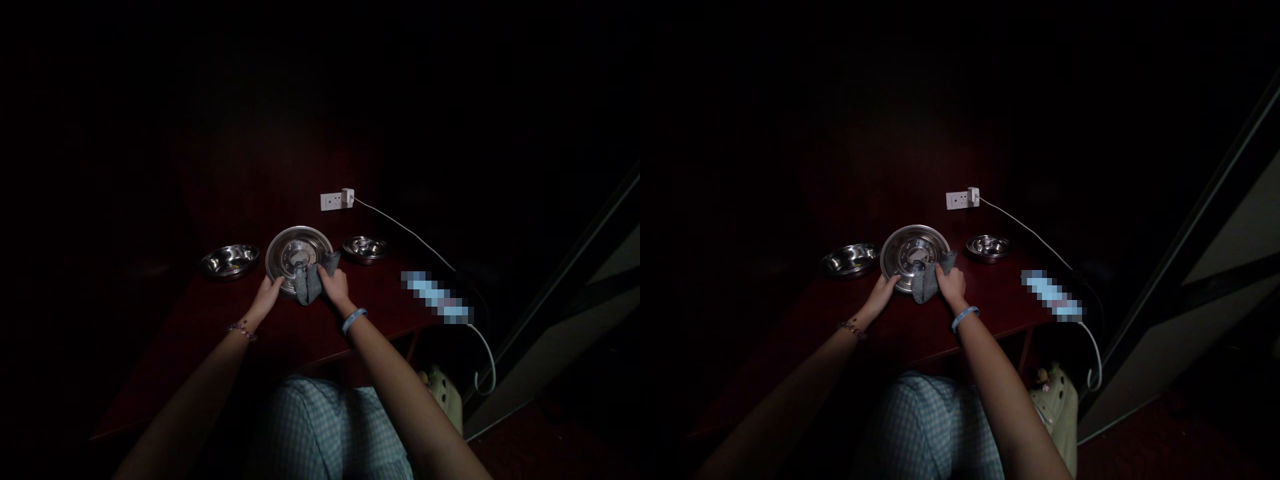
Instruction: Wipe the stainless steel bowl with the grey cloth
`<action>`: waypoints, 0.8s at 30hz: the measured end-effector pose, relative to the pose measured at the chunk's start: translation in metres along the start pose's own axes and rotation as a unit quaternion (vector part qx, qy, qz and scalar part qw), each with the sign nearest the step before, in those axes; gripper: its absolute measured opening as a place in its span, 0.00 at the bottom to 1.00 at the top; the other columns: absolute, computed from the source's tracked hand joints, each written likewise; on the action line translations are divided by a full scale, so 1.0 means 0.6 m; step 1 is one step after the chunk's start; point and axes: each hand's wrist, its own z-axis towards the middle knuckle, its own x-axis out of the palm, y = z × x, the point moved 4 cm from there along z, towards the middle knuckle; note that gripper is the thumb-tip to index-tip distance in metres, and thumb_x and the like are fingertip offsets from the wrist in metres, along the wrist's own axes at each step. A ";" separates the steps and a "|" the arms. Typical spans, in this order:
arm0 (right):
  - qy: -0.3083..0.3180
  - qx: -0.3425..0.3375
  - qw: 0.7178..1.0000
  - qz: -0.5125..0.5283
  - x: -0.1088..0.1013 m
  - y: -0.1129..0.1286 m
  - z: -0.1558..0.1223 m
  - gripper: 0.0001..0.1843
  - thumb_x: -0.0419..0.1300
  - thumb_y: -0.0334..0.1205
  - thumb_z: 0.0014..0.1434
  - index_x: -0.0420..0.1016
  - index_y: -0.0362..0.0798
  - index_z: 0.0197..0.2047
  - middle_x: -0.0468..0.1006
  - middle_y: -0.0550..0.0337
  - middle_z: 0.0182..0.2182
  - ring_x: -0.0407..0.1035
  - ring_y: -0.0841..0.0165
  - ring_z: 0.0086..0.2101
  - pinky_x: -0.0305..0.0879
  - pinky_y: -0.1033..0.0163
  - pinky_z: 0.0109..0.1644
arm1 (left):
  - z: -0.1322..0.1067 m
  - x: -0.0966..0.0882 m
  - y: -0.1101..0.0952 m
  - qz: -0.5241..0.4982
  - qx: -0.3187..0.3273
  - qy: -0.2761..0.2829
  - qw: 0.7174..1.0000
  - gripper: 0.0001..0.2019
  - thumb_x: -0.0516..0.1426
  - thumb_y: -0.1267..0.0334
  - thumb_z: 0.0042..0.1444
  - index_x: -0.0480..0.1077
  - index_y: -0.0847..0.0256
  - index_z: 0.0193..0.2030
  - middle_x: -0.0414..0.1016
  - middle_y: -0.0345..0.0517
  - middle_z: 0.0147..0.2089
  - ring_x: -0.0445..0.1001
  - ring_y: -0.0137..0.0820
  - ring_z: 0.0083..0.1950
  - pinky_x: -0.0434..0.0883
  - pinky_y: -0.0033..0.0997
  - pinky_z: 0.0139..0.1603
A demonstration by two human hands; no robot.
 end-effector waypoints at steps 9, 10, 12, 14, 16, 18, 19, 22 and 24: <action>0.011 0.017 0.999 0.026 -0.002 0.006 -0.004 0.22 0.55 0.50 0.67 0.83 0.42 0.45 0.84 0.43 0.44 0.79 0.58 0.49 0.69 0.66 0.49 | -0.005 0.016 0.005 0.027 0.040 0.071 0.996 0.30 0.63 0.59 0.53 0.66 0.68 0.62 0.70 0.61 0.65 0.65 0.46 0.69 0.58 0.46 0.72; 0.012 0.017 0.999 0.027 -0.002 0.006 -0.004 0.22 0.55 0.50 0.67 0.83 0.41 0.45 0.84 0.43 0.44 0.78 0.58 0.49 0.69 0.65 0.49 | -0.005 0.017 0.007 0.027 0.037 0.079 0.996 0.30 0.63 0.59 0.54 0.66 0.67 0.62 0.71 0.61 0.65 0.66 0.45 0.69 0.58 0.46 0.72; 0.012 0.017 0.999 0.030 -0.001 0.004 -0.004 0.22 0.55 0.50 0.68 0.83 0.41 0.45 0.84 0.43 0.44 0.78 0.58 0.49 0.69 0.65 0.50 | -0.003 0.018 0.010 0.029 0.039 0.085 0.995 0.30 0.62 0.59 0.54 0.65 0.64 0.63 0.71 0.58 0.65 0.66 0.43 0.69 0.58 0.46 0.72; 0.014 0.017 0.999 0.033 0.000 0.004 -0.005 0.23 0.55 0.51 0.68 0.83 0.41 0.44 0.84 0.43 0.44 0.79 0.58 0.48 0.70 0.65 0.49 | -0.001 0.017 0.012 0.033 0.037 0.083 0.995 0.29 0.61 0.61 0.55 0.65 0.62 0.64 0.72 0.56 0.65 0.67 0.42 0.68 0.58 0.46 0.72; 0.020 0.018 0.999 0.033 0.000 0.004 -0.005 0.23 0.55 0.51 0.67 0.84 0.41 0.43 0.84 0.44 0.43 0.79 0.59 0.47 0.70 0.66 0.48 | 0.002 0.015 0.014 0.035 0.026 0.078 0.996 0.29 0.60 0.63 0.54 0.65 0.62 0.64 0.73 0.55 0.64 0.68 0.41 0.67 0.58 0.46 0.72; 0.026 0.020 0.999 0.031 0.000 0.004 -0.006 0.23 0.55 0.52 0.67 0.84 0.41 0.43 0.85 0.44 0.42 0.79 0.59 0.47 0.70 0.66 0.48 | 0.004 0.013 0.014 0.034 0.013 0.072 0.997 0.28 0.60 0.65 0.54 0.66 0.62 0.63 0.74 0.54 0.63 0.69 0.41 0.66 0.58 0.45 0.72; 0.028 0.020 0.999 0.029 0.000 0.005 -0.006 0.23 0.55 0.52 0.67 0.84 0.41 0.43 0.85 0.44 0.42 0.79 0.59 0.47 0.70 0.66 0.48 | 0.005 0.013 0.014 0.033 0.008 0.069 0.997 0.28 0.60 0.66 0.53 0.66 0.62 0.63 0.74 0.54 0.63 0.69 0.41 0.66 0.59 0.45 0.72; 0.028 0.015 0.999 0.027 0.000 0.005 -0.005 0.23 0.56 0.52 0.67 0.83 0.41 0.44 0.84 0.44 0.43 0.79 0.59 0.48 0.69 0.65 0.49 | 0.009 0.008 0.016 0.024 0.000 0.052 0.998 0.26 0.59 0.67 0.52 0.68 0.63 0.60 0.75 0.54 0.61 0.71 0.41 0.64 0.61 0.44 0.70; 0.026 0.016 0.999 0.027 0.001 0.004 -0.005 0.23 0.57 0.52 0.66 0.83 0.42 0.44 0.84 0.44 0.43 0.79 0.59 0.48 0.69 0.65 0.50 | 0.011 0.003 0.014 0.014 0.013 0.041 0.999 0.25 0.58 0.66 0.52 0.69 0.63 0.59 0.77 0.53 0.58 0.73 0.42 0.62 0.63 0.45 0.68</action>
